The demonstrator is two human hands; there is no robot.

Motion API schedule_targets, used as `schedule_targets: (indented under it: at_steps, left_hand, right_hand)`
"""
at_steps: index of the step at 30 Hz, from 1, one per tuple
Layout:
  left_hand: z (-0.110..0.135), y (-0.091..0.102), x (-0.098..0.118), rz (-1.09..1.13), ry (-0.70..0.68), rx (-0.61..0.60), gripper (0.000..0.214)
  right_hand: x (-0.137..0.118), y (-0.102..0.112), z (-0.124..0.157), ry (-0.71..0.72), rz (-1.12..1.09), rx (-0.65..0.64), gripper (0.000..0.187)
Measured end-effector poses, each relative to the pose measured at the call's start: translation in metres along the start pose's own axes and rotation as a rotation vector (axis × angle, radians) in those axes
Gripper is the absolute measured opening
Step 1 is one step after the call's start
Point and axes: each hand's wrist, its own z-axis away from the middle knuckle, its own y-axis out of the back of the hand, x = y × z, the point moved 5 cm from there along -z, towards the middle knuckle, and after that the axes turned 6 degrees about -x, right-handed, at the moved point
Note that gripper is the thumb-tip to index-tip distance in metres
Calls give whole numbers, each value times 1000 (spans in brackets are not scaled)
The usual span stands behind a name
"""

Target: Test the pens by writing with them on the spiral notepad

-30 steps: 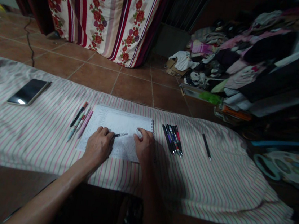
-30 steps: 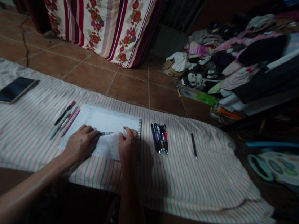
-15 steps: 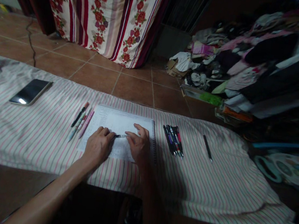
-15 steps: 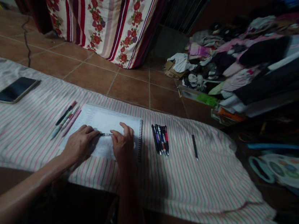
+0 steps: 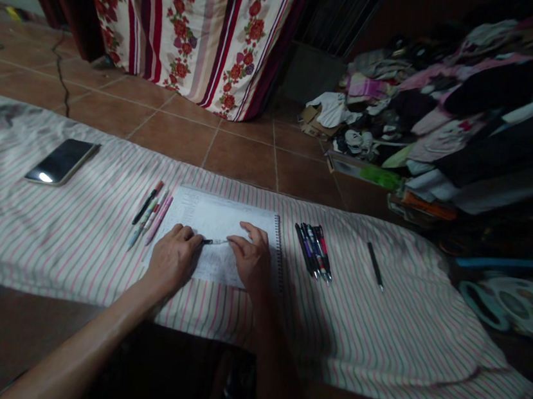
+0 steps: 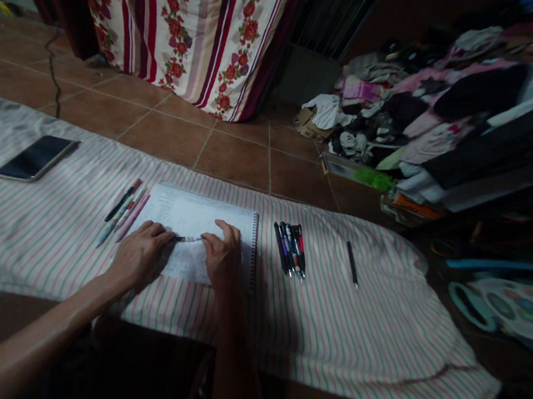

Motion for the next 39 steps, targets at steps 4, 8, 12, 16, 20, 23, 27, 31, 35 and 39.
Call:
schedule_targets:
  at_steps: [4, 8, 12, 16, 20, 23, 27, 31, 35, 39]
  left_hand:
    - [2, 0, -5, -14, -6, -2, 27]
    - [4, 0, -11, -29, -13, 0, 27]
    - [7, 0, -19, -30, -13, 7, 27]
    - [11, 1, -26, -39, -5, 9, 27]
    - [16, 4, -32, -47, 9, -5, 29]
    - [17, 4, -37, -58, 14, -12, 30]
    - [19, 3, -43, -34, 23, -9, 29]
    - [21, 3, -47, -29, 21, -16, 28]
    - [22, 3, -47, -34, 24, -6, 29]
    - [22, 5, -47, -42, 30, -21, 29]
  right_hand:
    - [2, -1, 0, 5, 17, 5, 14]
    - [4, -1, 1, 2, 36, 15, 14]
    - [5, -1, 1, 0, 64, 15, 15]
    - [5, 0, 0, 4, 75, 23, 15]
    - [7, 0, -1, -7, 87, 31, 15]
    - [7, -2, -2, -18, 90, 23, 16]
    - [7, -3, -2, -20, 83, 25, 17]
    - [5, -6, -2, -5, 79, 15, 18]
    - [4, -6, -3, 1, 85, 20, 20]
    - [2, -6, -4, 0, 98, 18, 23]
